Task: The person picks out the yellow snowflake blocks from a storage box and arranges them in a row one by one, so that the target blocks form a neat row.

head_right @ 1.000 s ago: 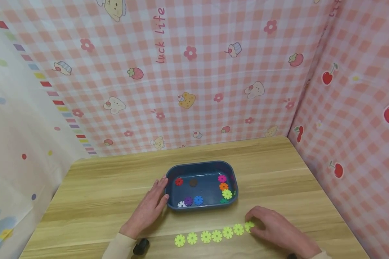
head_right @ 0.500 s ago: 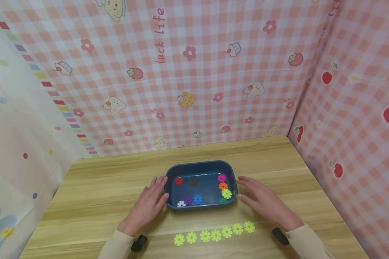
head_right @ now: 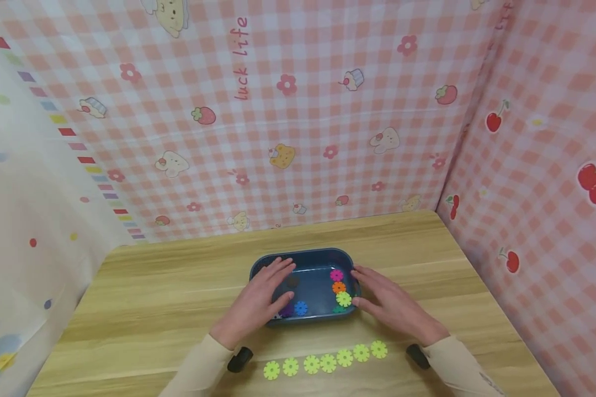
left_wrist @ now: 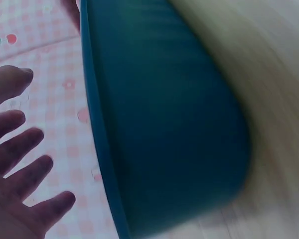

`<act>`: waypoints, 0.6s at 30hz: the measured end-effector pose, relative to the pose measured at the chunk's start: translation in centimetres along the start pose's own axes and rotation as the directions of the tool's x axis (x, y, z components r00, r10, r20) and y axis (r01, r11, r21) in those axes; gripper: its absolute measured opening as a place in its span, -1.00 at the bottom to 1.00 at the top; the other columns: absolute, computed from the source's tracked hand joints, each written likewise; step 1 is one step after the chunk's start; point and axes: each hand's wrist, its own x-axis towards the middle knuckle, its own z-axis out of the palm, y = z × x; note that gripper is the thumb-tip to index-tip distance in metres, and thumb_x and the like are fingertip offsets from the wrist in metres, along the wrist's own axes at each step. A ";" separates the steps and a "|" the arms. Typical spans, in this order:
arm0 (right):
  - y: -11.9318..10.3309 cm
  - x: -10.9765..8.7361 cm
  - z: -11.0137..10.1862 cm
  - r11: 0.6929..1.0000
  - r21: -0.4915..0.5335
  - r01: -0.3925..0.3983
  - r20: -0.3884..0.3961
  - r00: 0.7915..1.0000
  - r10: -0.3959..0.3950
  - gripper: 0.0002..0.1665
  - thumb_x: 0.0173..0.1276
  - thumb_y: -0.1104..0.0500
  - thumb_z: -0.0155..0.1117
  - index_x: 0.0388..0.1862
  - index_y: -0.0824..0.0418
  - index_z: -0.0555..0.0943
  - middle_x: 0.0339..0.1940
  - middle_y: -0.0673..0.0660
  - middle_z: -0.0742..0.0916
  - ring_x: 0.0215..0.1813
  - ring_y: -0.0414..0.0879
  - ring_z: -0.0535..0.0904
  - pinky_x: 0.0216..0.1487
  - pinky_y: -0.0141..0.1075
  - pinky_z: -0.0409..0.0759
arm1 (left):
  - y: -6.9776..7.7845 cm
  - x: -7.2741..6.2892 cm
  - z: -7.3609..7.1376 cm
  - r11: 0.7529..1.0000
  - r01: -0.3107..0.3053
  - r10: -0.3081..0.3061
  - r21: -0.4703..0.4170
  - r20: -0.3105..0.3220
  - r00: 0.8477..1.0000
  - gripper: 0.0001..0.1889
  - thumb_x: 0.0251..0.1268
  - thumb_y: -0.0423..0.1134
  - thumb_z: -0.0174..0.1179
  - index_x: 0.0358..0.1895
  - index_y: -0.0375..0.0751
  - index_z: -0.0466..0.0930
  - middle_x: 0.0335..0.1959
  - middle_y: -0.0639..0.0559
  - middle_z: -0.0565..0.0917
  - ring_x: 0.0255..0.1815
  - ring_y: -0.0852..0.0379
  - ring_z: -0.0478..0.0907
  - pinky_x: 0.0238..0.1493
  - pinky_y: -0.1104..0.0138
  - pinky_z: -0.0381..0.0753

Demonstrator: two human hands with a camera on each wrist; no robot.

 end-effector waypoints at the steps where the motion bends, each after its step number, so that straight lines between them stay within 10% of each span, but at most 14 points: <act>1: 0.1 0.0 0.0 1.000 0.004 0.001 0.004 1.000 -0.001 -0.26 0.56 -0.01 0.28 0.60 0.21 0.35 0.61 0.26 0.36 0.57 0.29 0.28 0.44 0.32 0.30 | 0.2 0.4 0.2 1.000 -0.013 0.013 -0.004 0.007 1.000 -0.38 0.50 -0.07 0.28 0.52 -0.18 0.40 0.54 -0.08 0.41 0.60 -0.10 0.23 0.53 -0.10 0.26; 18: 0.4 -0.2 -0.2 1.000 0.024 0.016 0.026 1.000 -0.017 -0.23 0.59 -0.13 0.20 0.62 0.19 0.32 0.64 0.22 0.33 0.58 0.27 0.28 0.43 0.31 0.33 | 2.3 5.0 3.9 0.972 -0.002 0.051 -0.236 0.203 0.978 -0.48 0.47 -0.14 0.32 0.44 -0.07 0.52 0.31 0.02 0.57 0.37 0.06 0.49 0.44 0.06 0.44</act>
